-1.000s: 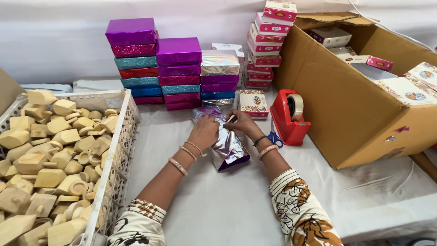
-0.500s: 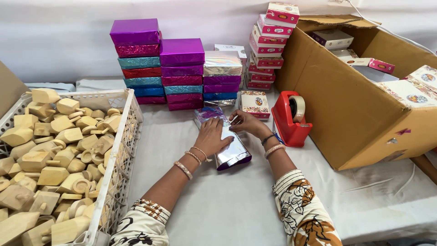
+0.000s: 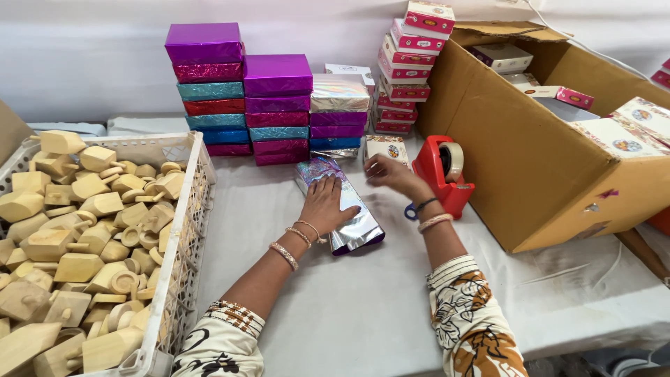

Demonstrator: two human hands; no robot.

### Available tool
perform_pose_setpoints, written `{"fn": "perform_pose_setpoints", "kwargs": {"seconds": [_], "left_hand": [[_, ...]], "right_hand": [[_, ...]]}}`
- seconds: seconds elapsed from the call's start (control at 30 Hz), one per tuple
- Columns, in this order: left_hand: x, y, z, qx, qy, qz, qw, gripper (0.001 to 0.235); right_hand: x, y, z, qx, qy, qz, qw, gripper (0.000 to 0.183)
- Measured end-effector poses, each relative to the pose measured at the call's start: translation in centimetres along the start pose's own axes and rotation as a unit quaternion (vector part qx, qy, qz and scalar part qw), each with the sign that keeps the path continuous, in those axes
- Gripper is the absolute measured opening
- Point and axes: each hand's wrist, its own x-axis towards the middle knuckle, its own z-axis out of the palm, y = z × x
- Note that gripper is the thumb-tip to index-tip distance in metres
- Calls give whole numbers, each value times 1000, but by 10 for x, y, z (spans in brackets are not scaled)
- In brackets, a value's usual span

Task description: The person wraps a small rectangular box with shiny purple foil paper. They fold the paper around the box, crease the edges, and secure the wrapping with clear tape from a red dispenser. The wrapped box is then placed on a stack of other wrapped boxes.

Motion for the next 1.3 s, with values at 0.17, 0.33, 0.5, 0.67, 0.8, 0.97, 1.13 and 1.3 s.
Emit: {"fn": "perform_pose_setpoints", "kwargs": {"seconds": [0.17, 0.33, 0.5, 0.67, 0.8, 0.97, 1.13, 1.3], "left_hand": [[0, 1, -3, -11, -12, -6, 1000, 97], [1, -1, 2, -5, -10, -1, 1000, 97], [0, 4, -6, -3, -17, -20, 1000, 104], [-1, 6, -10, 0, -34, -17, 999, 107], [0, 5, -9, 3, -38, -16, 999, 109], [1, 3, -4, 5, -26, -14, 1000, 110], [1, 3, -4, 12, -25, -14, 1000, 110], [2, 2, -2, 15, -25, -12, 999, 109]], "right_hand": [[-47, -14, -47, -124, 235, 4, 964, 16], [-112, -43, -76, -240, 355, 68, 901, 19], [-158, -27, -96, -417, 419, 76, 803, 27], [-164, -4, -101, -456, 411, 108, 782, 30], [-157, -15, -93, -332, 389, 198, 836, 29], [-151, -11, -90, -286, 377, 198, 858, 27], [-148, 24, -108, -215, 393, 128, 885, 23], [-153, 24, -106, -11, 357, 94, 929, 20]]}}
